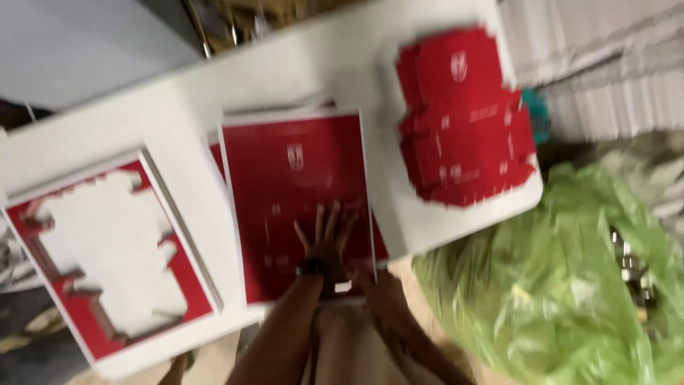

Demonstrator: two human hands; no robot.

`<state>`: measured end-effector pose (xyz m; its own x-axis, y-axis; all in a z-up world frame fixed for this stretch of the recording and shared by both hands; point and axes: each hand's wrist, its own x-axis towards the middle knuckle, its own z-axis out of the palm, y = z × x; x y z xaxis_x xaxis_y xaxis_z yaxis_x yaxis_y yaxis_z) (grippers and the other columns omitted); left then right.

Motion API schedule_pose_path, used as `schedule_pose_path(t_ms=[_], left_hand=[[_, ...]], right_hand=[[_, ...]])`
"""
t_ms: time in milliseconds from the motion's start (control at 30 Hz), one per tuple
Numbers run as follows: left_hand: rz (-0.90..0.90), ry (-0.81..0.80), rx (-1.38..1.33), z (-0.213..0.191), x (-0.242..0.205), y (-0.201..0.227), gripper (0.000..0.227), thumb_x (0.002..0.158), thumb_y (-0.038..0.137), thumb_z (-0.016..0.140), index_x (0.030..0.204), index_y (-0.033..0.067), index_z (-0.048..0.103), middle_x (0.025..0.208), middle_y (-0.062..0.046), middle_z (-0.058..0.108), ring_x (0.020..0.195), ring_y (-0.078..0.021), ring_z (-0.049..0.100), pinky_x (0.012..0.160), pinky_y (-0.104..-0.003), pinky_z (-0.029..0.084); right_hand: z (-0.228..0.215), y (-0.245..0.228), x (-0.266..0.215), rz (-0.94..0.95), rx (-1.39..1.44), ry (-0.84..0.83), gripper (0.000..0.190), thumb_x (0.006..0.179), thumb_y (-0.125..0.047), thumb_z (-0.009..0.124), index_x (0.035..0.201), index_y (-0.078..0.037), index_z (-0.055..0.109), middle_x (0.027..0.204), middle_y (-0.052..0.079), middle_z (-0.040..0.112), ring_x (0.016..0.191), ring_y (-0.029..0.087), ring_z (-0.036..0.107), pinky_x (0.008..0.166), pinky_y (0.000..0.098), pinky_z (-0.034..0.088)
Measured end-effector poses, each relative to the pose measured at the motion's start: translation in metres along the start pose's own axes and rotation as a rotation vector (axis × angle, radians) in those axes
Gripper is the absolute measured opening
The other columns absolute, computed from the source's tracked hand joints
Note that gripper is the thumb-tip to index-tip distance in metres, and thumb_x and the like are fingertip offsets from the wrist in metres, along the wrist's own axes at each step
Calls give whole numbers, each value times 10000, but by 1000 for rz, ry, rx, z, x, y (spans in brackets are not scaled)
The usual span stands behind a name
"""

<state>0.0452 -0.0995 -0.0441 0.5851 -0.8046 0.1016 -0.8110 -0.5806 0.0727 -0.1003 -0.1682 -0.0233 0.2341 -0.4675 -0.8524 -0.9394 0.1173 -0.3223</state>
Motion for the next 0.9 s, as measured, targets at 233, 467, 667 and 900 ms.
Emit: schedule_pose_path(t_ms=[233,467,667,900], left_hand=[[-302,-323,-685,-9,-55,-68,779,822,48,704,1498,144,329,1530,-136,312,1423,-391,235,1111,-650,174],[-1158,-225,-856,15,-150,-110,621,972,370,468,1539,119,452,1438,-200,577,1351,-376,515,1116,-464,398],[-1174,-646,-1105,-85,-97,-147,415,932,487,598,1158,172,451,725,-112,658,601,-204,561,534,-355,473],[-723,-962,-714,-34,-88,-163,509,866,562,557,1028,89,654,704,-81,751,822,-300,781,839,-431,569]], right_hand=[[-17,-19,-22,44,30,-153,509,893,-512,547,1217,-208,794,1132,34,822,1106,185,743,931,306,531],[-4,9,-8,34,-26,-47,632,927,-544,521,1373,-103,604,1267,135,724,1061,309,725,791,430,581],[-4,28,14,-676,-330,584,337,887,-358,664,1092,-92,691,1049,96,715,1002,327,618,849,499,468],[99,-76,29,-247,-385,-477,572,889,-623,679,846,-58,756,658,102,720,502,205,637,469,293,505]])
